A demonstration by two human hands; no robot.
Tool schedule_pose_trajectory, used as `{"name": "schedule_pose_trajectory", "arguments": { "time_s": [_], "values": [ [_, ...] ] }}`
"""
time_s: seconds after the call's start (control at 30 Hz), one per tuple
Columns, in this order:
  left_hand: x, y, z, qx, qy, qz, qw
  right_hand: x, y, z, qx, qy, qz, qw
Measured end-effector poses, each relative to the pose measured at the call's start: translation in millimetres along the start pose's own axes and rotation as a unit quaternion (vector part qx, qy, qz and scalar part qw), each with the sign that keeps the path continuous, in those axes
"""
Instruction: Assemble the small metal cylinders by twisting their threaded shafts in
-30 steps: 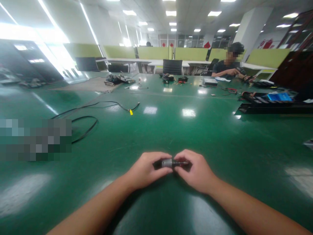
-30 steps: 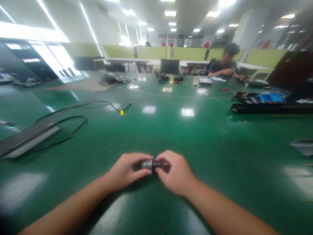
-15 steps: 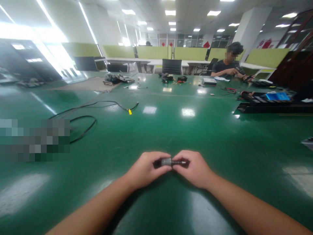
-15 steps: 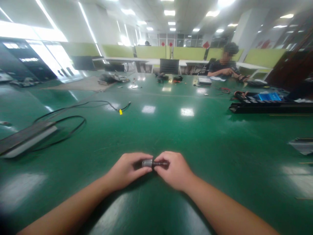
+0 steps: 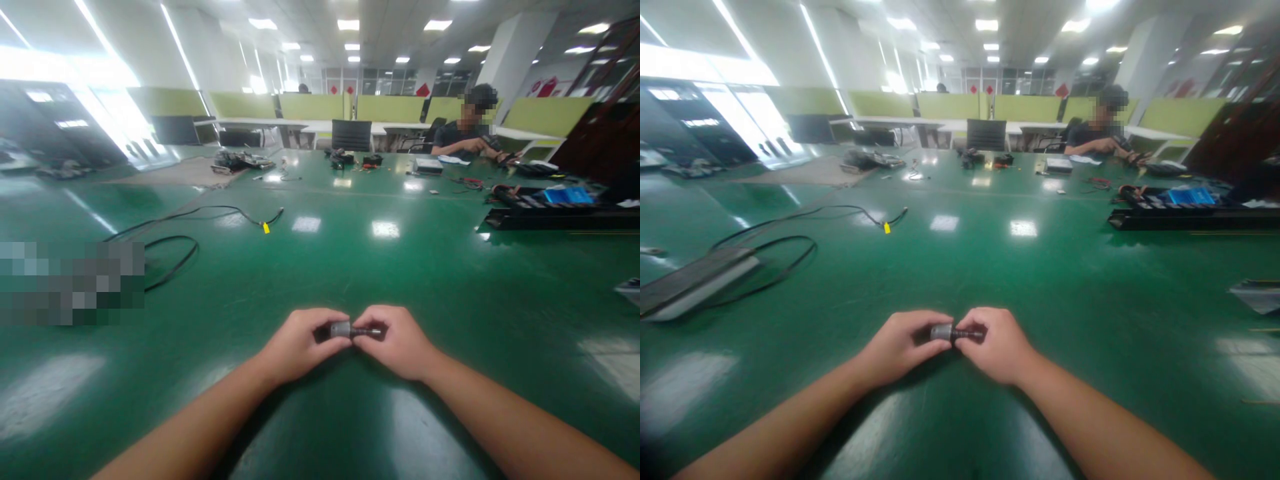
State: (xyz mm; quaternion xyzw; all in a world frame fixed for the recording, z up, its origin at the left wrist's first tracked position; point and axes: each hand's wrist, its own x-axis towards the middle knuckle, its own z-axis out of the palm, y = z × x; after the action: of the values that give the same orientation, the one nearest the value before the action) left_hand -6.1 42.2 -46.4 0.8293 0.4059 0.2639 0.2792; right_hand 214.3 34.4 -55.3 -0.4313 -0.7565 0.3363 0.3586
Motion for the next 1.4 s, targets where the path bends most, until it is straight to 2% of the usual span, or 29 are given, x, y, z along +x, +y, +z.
{"name": "schedule_pose_trajectory", "arguments": {
  "time_s": [1.4],
  "values": [
    [-2.8, 1.1, -5.0, 0.018, 0.014, 0.026, 0.999, -1.8, -2.6, -0.7, -0.008, -0.007, 0.027, 1.0]
  ]
}}
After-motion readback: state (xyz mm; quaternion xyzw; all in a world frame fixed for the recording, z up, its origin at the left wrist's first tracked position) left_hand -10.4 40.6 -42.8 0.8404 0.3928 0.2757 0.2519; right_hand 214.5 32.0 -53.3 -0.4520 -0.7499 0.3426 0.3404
